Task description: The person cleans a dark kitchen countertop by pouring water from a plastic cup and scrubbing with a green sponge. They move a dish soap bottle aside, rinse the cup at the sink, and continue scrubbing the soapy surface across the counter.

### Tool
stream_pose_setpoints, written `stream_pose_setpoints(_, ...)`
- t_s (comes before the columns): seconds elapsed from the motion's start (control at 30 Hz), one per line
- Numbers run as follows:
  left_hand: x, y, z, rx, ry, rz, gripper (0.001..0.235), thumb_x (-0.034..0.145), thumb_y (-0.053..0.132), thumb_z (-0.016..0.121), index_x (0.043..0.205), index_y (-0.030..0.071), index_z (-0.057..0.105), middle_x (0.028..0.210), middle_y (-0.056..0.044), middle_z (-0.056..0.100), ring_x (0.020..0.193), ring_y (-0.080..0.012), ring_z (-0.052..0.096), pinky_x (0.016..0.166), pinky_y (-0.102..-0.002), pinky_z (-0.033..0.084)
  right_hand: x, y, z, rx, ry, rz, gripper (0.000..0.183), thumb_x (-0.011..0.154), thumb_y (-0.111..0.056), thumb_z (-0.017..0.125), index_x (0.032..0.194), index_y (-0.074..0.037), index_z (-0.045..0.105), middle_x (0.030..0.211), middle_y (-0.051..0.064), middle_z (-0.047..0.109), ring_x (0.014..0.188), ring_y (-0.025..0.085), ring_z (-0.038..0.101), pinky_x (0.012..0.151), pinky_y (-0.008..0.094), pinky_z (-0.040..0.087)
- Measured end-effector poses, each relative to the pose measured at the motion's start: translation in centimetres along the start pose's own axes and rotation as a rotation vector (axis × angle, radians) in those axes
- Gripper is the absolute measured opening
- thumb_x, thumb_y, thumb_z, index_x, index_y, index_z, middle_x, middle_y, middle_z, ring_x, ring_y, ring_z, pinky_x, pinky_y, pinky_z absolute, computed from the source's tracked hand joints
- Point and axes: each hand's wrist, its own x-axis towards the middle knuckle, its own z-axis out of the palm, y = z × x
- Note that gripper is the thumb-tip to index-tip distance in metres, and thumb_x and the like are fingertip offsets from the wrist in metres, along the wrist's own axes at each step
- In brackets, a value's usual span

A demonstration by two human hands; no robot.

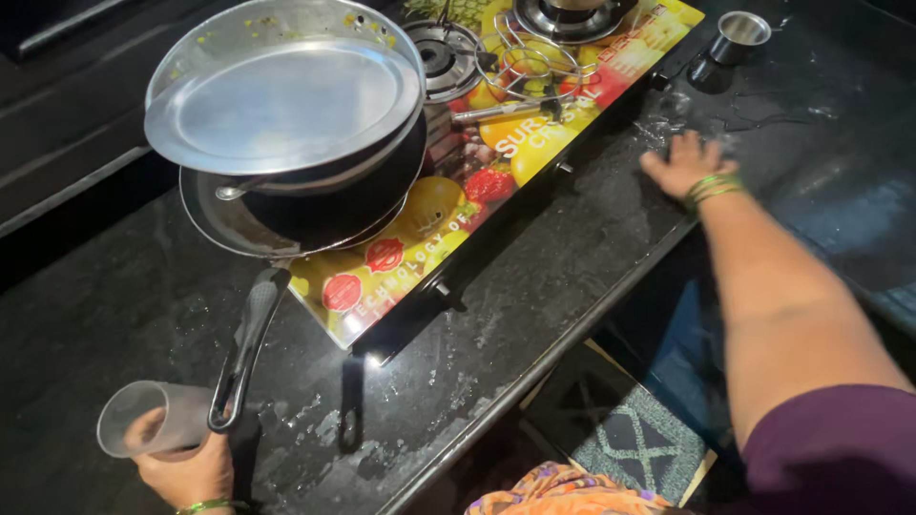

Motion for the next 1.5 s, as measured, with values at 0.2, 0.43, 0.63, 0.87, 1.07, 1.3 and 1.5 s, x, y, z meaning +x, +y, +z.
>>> stream_pose_setpoints(0.2,0.6,0.0,0.2,-0.062,-0.012,-0.033,0.061,0.079,0.009,0.088,0.131,0.004,0.056,0.12,-0.007,0.064,0.113,-0.0184,0.065,0.104,-0.034,0.055,-5.6,-6.2,-0.5,0.008,-0.201,-0.1,0.075,0.098,-0.063,0.043,0.148,-0.007,0.049,0.161,0.024,0.032,0.147,0.047,0.026,0.108,0.075,0.025)
stream_pose_setpoints(0.43,0.6,1.6,0.2,-0.045,0.012,0.008,0.065,0.078,0.013,0.097,0.13,0.006,0.057,0.126,-0.008,0.061,0.115,-0.0189,0.061,0.101,-0.034,0.053,-27.4,-24.3,-1.8,0.305,-0.272,-1.111,0.081,0.083,-0.049,0.072,0.141,0.003,0.05,0.153,0.033,0.038,0.144,0.052,0.028,0.115,0.059,0.022)
stream_pose_setpoints(0.63,0.5,2.5,0.0,0.014,0.011,0.003,0.065,0.079,0.015,0.099,0.128,0.006,0.056,0.125,-0.008,0.062,0.116,-0.0196,0.062,0.102,-0.035,0.052,-32.4,-28.3,-1.5,0.468,-0.482,-1.399,0.084,0.093,-0.05,0.069,0.149,0.007,0.043,0.159,0.031,0.037,0.15,0.045,0.029,0.119,0.056,0.021)
stream_pose_setpoints(0.87,0.5,2.4,0.3,-0.054,0.0,-0.022,0.067,0.08,0.017,0.098,0.13,0.006,0.055,0.129,-0.007,0.06,0.119,-0.0198,0.061,0.104,-0.036,0.053,-16.5,-16.4,2.4,-0.125,0.116,-0.983,0.071,0.082,-0.054,0.064,0.128,0.0,0.064,0.138,0.023,0.056,0.13,0.044,0.048,0.103,0.05,0.04)
stream_pose_setpoints(1.07,0.4,3.5,0.2,-0.029,0.007,-0.019,0.066,0.081,0.019,0.098,0.13,0.007,0.055,0.128,-0.008,0.061,0.118,-0.0209,0.062,0.103,-0.036,0.052,-2.2,-1.5,0.1,-0.162,-0.07,-0.27,0.066,0.098,-0.053,0.048,0.139,-0.001,0.053,0.149,0.024,0.046,0.136,0.045,0.04,0.107,0.062,0.036)
stream_pose_setpoints(1.3,0.7,4.7,0.4,-0.004,0.015,-0.068,0.067,0.077,0.025,0.097,0.126,0.007,0.056,0.122,-0.008,0.064,0.114,-0.0207,0.064,0.101,-0.036,0.052,-11.9,-12.0,1.9,-0.069,-0.24,-0.589,0.061,0.09,-0.044,0.057,0.137,-0.005,0.055,0.143,0.016,0.053,0.135,0.037,0.048,0.104,0.054,0.041)
stream_pose_setpoints(1.5,0.7,4.4,0.4,0.012,0.019,-0.04,0.069,0.078,0.026,0.097,0.128,0.006,0.054,0.123,-0.008,0.062,0.113,-0.0219,0.063,0.099,-0.037,0.052,-23.0,-24.2,0.7,0.284,-0.245,-1.256,0.08,0.093,-0.048,0.067,0.148,0.005,0.042,0.154,0.031,0.038,0.145,0.047,0.031,0.114,0.059,0.024)
